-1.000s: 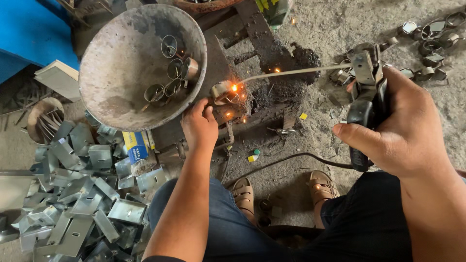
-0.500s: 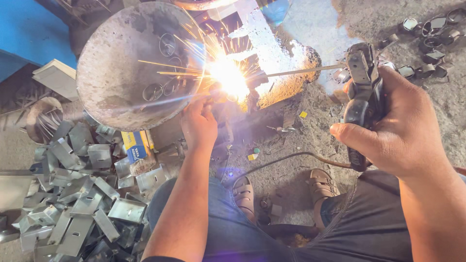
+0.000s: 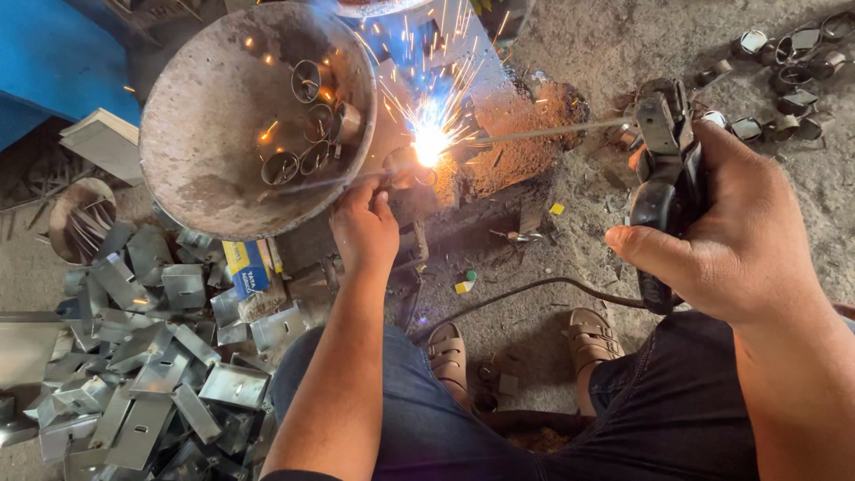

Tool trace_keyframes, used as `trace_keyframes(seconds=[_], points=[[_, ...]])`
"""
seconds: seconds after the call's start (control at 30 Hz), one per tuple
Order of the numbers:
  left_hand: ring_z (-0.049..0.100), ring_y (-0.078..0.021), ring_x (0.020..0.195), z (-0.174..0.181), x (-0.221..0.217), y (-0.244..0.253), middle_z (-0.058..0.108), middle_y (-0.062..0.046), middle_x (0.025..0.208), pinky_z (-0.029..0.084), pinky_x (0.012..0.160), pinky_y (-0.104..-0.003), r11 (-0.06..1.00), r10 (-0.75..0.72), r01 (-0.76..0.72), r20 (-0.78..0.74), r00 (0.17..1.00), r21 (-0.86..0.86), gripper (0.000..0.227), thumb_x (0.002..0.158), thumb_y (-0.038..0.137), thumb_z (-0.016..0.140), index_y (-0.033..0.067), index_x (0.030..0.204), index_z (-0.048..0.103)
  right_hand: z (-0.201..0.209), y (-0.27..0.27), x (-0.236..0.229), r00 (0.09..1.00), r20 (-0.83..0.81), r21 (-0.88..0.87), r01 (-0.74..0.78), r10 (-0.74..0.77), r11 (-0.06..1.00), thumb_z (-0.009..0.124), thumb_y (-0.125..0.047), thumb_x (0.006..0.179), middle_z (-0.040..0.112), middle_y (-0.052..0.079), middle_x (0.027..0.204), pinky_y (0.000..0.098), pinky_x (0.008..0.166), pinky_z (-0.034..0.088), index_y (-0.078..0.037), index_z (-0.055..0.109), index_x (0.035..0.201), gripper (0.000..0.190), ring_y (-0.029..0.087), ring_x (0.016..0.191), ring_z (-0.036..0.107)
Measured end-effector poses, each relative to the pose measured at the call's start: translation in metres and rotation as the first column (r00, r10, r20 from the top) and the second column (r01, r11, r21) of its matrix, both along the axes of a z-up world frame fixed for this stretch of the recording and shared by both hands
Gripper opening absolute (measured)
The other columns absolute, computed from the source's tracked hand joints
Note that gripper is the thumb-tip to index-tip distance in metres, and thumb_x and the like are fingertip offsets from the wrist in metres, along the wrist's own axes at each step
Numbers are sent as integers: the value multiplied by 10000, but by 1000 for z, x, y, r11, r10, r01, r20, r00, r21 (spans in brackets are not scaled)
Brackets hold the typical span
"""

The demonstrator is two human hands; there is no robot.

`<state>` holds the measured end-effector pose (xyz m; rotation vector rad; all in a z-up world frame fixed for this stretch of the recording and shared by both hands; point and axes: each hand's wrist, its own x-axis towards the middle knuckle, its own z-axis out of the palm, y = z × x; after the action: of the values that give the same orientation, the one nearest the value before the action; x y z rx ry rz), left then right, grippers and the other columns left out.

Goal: The person picks up metal rings from a bowl, places them on a metal stand, and welds them to a flat base using a welding torch.

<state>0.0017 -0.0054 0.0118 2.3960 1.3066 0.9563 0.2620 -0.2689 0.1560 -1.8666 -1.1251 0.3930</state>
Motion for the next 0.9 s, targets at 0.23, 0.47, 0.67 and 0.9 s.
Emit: trace_keyframes(seconds=[0.23, 0.47, 0.67, 0.9], points=[[691, -376, 1003, -13, -1, 7, 765, -144, 1079, 473, 919, -484, 996, 45, -40, -61, 997, 79, 221, 921, 159, 689, 86, 1118, 754, -18, -2, 12, 999, -41, 145, 6, 0, 989, 813, -323, 782, 528, 33, 691, 269, 523, 436, -25, 587, 1085, 482, 123, 561, 505], [707, -385, 930, -11, -1, 7, 765, -169, 970, 521, 905, -480, 996, 86, -86, -40, 995, 25, 203, 906, 216, 736, 56, 1027, 765, -9, -4, 10, 987, -157, 328, 23, 31, 945, 835, -229, 816, 578, 10, 793, 213, 622, 459, -32, 570, 1160, 477, 66, 670, 586], [739, -299, 778, 17, 10, -9, 767, -138, 888, 571, 729, -397, 998, -2, 9, 113, 994, -62, 102, 882, 138, 743, 52, 935, 754, -17, -5, 15, 976, -201, 431, 14, 81, 902, 833, -174, 862, 599, 28, 847, 234, 643, 501, -43, 539, 1193, 462, 98, 730, 623], [713, -186, 618, 88, 42, -31, 762, -68, 783, 555, 595, -328, 971, -238, 238, 5, 971, -6, 38, 850, 127, 733, 90, 847, 739, -117, -24, 69, 766, -530, 688, 137, 364, 713, 742, -80, 1008, 632, 19, 935, 266, 770, 572, -82, 565, 1192, 255, 127, 791, 678]])
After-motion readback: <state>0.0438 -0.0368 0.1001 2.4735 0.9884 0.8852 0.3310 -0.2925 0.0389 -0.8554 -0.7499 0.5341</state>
